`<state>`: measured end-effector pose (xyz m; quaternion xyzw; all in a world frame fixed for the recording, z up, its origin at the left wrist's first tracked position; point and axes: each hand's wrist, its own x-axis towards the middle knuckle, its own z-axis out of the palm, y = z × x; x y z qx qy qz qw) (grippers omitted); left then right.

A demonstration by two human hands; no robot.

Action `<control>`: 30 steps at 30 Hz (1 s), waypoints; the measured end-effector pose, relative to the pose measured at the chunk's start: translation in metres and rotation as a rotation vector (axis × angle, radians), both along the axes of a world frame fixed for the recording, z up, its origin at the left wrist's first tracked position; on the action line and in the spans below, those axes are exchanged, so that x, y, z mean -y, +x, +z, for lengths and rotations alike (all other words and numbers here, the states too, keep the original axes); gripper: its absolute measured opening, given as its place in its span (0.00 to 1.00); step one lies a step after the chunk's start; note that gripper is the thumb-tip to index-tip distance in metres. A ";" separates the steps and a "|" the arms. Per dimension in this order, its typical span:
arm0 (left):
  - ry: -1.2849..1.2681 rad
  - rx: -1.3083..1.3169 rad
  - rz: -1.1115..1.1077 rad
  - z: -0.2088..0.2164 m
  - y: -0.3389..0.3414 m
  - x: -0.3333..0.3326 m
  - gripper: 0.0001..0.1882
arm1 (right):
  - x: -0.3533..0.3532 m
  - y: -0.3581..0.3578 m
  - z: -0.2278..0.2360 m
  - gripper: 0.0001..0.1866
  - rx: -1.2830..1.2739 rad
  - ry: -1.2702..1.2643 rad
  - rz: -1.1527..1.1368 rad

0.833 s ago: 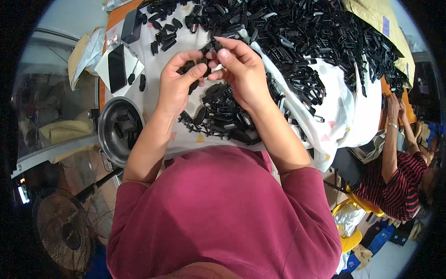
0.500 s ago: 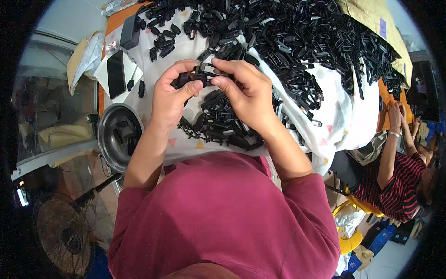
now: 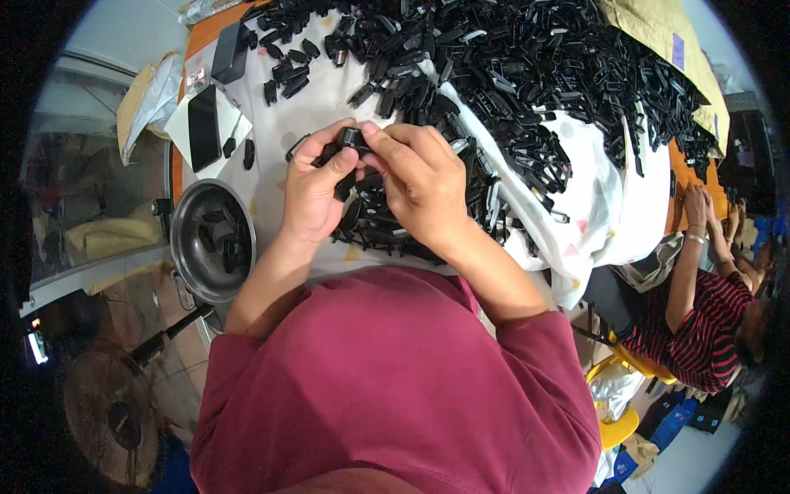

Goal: The person assembles small black plastic components by snapping them together by hand on a workbench.

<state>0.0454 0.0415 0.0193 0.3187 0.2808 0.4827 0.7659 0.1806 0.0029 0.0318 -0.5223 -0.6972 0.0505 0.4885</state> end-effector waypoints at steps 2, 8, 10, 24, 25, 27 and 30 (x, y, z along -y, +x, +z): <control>0.066 -0.046 0.017 0.006 0.002 0.002 0.17 | -0.001 0.001 -0.008 0.19 0.010 0.108 -0.009; 0.063 -0.095 0.042 0.006 -0.013 0.006 0.14 | 0.006 -0.008 -0.003 0.15 -0.728 -0.572 0.220; 0.063 -0.045 0.042 0.002 -0.030 0.010 0.12 | 0.005 -0.017 -0.007 0.10 -0.569 -0.541 0.282; 0.136 -1.067 0.690 -0.004 -0.175 0.025 0.13 | -0.082 -0.067 -0.050 0.17 0.301 -0.366 0.429; 0.237 -1.265 0.563 -0.017 -0.188 0.022 0.15 | -0.083 -0.074 -0.064 0.17 0.423 -0.214 0.395; 0.343 -1.454 0.425 -0.020 -0.183 0.016 0.16 | -0.084 -0.084 -0.074 0.16 0.599 -0.255 0.346; 0.766 -1.706 0.529 -0.009 -0.134 -0.005 0.18 | -0.084 -0.073 -0.077 0.15 0.650 -0.304 0.272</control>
